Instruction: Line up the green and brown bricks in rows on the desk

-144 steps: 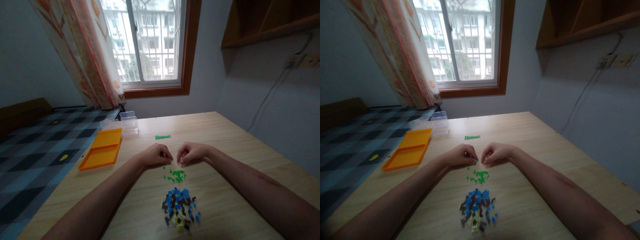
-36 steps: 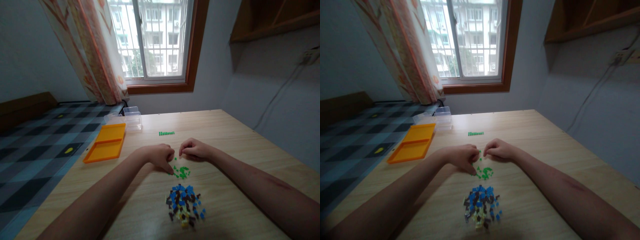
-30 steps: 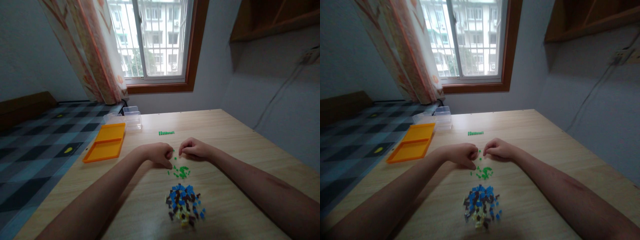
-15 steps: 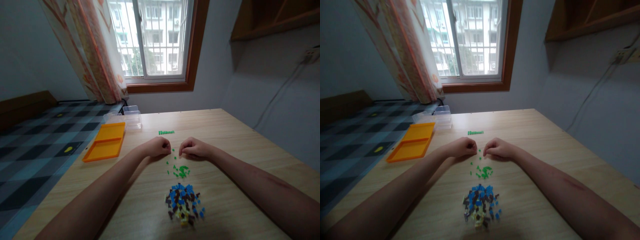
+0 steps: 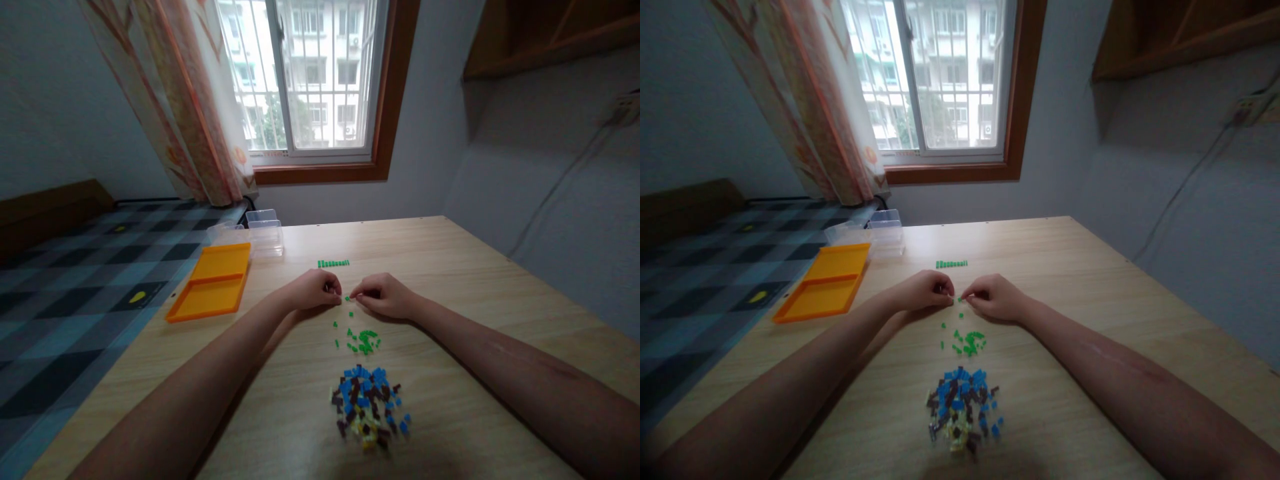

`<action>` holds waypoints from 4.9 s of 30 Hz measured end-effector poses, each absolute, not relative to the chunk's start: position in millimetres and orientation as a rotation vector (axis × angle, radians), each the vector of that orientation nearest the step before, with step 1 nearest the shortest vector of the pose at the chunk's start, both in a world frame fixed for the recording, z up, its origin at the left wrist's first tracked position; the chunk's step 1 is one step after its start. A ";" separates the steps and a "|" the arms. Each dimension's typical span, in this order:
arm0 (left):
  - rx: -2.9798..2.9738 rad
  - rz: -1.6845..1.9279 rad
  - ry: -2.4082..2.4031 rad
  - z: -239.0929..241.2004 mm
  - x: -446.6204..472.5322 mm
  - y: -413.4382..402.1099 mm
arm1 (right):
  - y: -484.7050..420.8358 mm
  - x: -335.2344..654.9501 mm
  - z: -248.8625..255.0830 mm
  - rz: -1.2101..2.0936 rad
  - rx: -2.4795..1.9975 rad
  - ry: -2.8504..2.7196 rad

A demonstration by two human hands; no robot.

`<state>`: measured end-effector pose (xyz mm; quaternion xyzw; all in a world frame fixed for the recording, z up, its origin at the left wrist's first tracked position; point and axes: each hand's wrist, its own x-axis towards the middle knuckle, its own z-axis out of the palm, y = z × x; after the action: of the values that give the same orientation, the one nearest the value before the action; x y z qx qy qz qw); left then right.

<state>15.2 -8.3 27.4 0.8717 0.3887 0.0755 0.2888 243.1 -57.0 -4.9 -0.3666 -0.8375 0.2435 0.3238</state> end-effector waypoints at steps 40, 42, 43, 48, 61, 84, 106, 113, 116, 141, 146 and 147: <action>2.561 0.323 0.939 27.4 20.2 -13.7 | -56.5 255.9 20.3 1.492 -1.016 -2.352; 2.552 0.324 0.962 26.9 20.3 -13.7 | -56.8 255.4 20.0 1.465 -1.012 -2.380; 2.546 0.322 0.972 26.7 20.3 -13.7 | -57.0 255.1 20.1 1.457 -1.008 -2.394; 2.512 0.292 1.024 25.5 20.1 -14.3 | -59.6 253.0 22.8 1.402 -0.998 -2.449; 2.547 0.292 1.023 22.2 18.9 -12.8 | -85.5 233.4 42.1 1.053 -0.794 -2.700; 2.525 0.304 1.000 24.3 17.9 -13.3 | -83.9 238.3 44.2 0.917 -0.915 -2.683; 2.537 0.274 1.009 23.5 18.6 -11.8 | -88.0 227.2 41.1 0.898 -0.829 -2.818; 2.548 0.260 0.994 24.6 18.7 -11.8 | -75.2 242.5 46.0 0.900 -0.896 -2.683; 2.551 0.262 0.988 24.9 18.6 -12.3 | -67.2 250.9 42.6 0.831 -1.029 -2.655; 2.776 0.115 1.119 28.1 31.1 -32.0 | -77.5 251.7 51.6 1.046 -0.838 -2.720; 2.761 0.138 1.124 27.6 30.0 -29.3 | -92.5 236.3 53.9 0.901 -0.868 -2.870; 2.759 0.138 1.121 27.9 29.8 -28.8 | -94.2 234.0 53.7 0.860 -0.891 -2.890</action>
<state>29.8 -28.8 27.9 0.9225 0.3747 0.0460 0.0803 234.0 -94.2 53.7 -0.2833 -0.9192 0.2735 -0.0011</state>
